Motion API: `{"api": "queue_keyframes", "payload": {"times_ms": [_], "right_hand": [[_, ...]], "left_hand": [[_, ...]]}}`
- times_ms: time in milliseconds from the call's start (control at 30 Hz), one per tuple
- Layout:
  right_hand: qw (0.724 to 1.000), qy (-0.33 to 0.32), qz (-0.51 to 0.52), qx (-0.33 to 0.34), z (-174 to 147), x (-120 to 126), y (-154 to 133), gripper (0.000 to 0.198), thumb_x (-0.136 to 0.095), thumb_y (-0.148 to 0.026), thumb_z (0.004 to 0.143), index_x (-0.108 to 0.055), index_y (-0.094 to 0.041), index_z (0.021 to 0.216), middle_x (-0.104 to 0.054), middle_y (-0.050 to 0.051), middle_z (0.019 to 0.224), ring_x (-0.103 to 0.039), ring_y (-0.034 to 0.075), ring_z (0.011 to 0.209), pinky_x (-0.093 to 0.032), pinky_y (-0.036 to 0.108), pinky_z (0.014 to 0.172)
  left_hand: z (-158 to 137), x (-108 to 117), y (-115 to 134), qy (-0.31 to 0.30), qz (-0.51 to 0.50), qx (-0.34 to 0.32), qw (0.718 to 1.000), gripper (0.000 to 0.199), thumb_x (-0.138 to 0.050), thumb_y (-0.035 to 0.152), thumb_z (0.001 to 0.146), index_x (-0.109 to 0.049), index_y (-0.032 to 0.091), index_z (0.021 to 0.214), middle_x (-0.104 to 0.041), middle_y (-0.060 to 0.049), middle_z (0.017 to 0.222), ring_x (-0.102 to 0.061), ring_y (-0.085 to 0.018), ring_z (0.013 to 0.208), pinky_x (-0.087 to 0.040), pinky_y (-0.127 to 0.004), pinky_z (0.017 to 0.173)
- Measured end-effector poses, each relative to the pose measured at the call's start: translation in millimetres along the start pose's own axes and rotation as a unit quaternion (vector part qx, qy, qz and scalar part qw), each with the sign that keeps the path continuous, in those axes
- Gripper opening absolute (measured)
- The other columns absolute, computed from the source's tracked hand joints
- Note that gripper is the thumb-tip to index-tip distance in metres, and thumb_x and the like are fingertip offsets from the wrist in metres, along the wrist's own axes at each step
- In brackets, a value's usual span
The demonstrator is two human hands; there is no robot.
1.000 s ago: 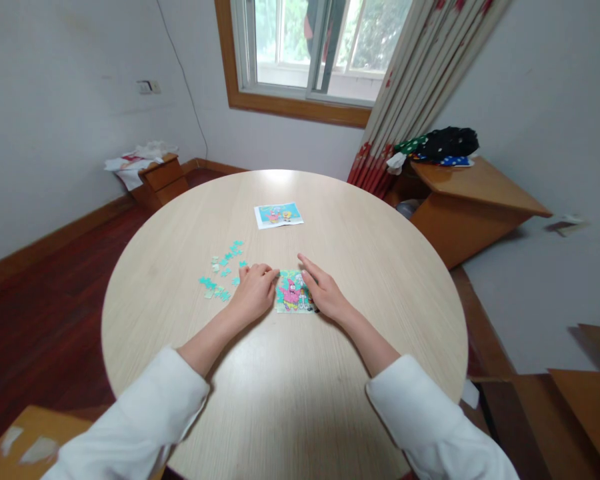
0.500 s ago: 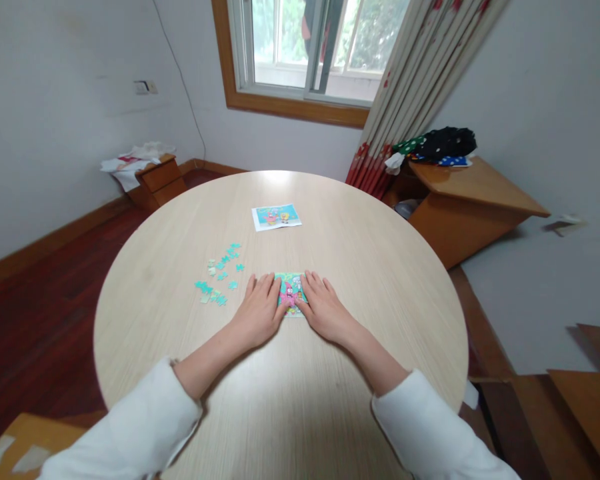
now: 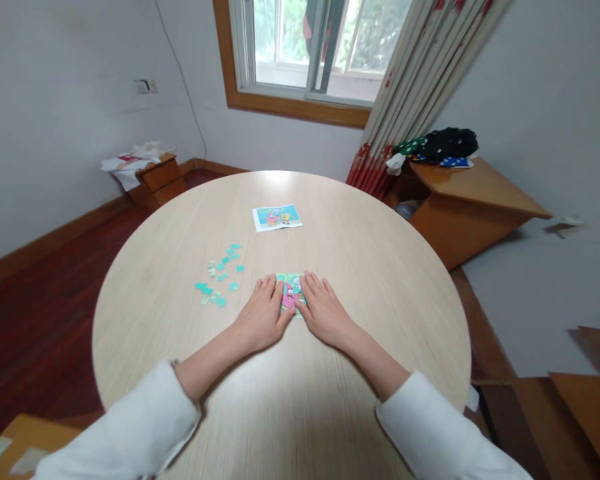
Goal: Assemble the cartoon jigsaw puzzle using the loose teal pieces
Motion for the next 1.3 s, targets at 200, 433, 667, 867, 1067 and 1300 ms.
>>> {"api": "queue_keyframes", "payload": {"times_ms": [200, 433, 667, 867, 1067, 1300], "right_hand": [[1.0, -0.019, 0.003, -0.001, 0.8, 1.9, -0.3, 0.059, -0.028, -0.036, 0.095, -0.03, -0.001, 0.142, -0.024, 0.02, 0.15, -0.019, 0.027, 0.141, -0.018, 0.047, 0.115], [0.996, -0.015, 0.092, 0.013, 1.5, 2.6, 9.5, 0.061, -0.022, -0.041, 0.096, -0.026, -0.005, 0.145, -0.022, 0.018, 0.152, -0.013, 0.024, 0.142, -0.015, 0.047, 0.116], [0.982, 0.016, 0.186, 0.019, 3.0, 8.9, 25.4, 0.062, -0.018, -0.046, 0.096, -0.015, -0.014, 0.149, -0.015, 0.013, 0.154, -0.009, 0.02, 0.143, -0.014, 0.047, 0.116], [0.992, -0.028, 0.115, -0.045, -7.2, 22.2, 58.0, 0.062, -0.023, -0.047, 0.095, -0.027, -0.01, 0.145, -0.015, 0.018, 0.153, -0.008, 0.023, 0.143, -0.009, 0.049, 0.115], [0.991, -0.087, 0.076, -0.066, -15.3, 24.9, 65.2, 0.072, -0.042, -0.05, 0.089, -0.028, -0.005, 0.144, -0.014, 0.022, 0.152, -0.006, 0.025, 0.143, -0.005, 0.047, 0.116], [0.995, -0.045, 0.088, -0.006, -9.5, 25.6, 39.3, 0.06, -0.035, -0.047, 0.093, -0.032, -0.015, 0.144, -0.018, 0.018, 0.153, -0.01, 0.024, 0.143, -0.007, 0.051, 0.114]], "left_hand": [[-0.9, 0.0, 1.5, 0.022, -0.009, -0.006, 1.0, 0.064, -0.04, 0.046, 0.088, -0.034, 0.003, 0.135, -0.031, -0.028, 0.145, -0.022, -0.037, 0.138, -0.024, -0.055, 0.109], [-1.0, 10.1, -6.1, 0.075, -0.07, 0.004, 0.995, 0.054, -0.031, 0.045, 0.093, -0.042, 0.008, 0.129, -0.04, -0.023, 0.139, -0.034, -0.029, 0.133, -0.029, -0.048, 0.109], [0.0, 17.1, -23.3, 0.12, -0.106, 0.021, 0.987, 0.045, -0.031, 0.037, 0.094, -0.042, 0.011, 0.129, -0.043, -0.018, 0.137, -0.038, -0.025, 0.131, -0.032, -0.043, 0.108], [-1.3, 34.7, -26.5, 0.129, -0.032, 0.044, 0.99, 0.032, -0.034, 0.026, 0.091, -0.059, 0.01, 0.102, -0.056, -0.017, 0.112, -0.052, -0.025, 0.108, -0.043, -0.041, 0.096], [-2.2, 34.7, -25.0, 0.117, 0.058, 0.045, 0.99, 0.03, -0.033, 0.016, 0.086, -0.062, 0.01, 0.093, -0.057, -0.016, 0.105, -0.051, -0.027, 0.102, -0.042, -0.042, 0.091], [-2.5, 31.3, -25.9, 0.115, 0.07, 0.049, 0.99, 0.028, -0.036, 0.016, 0.084, -0.062, 0.013, 0.096, -0.057, -0.016, 0.106, -0.049, -0.029, 0.102, -0.039, -0.047, 0.09]]}}
Point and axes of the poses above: each hand's wrist, its own z-axis towards the middle knuckle, its own x-axis out of the back of the hand, y = z × x, the point moved 8 cm from there along z, towards the middle knuckle
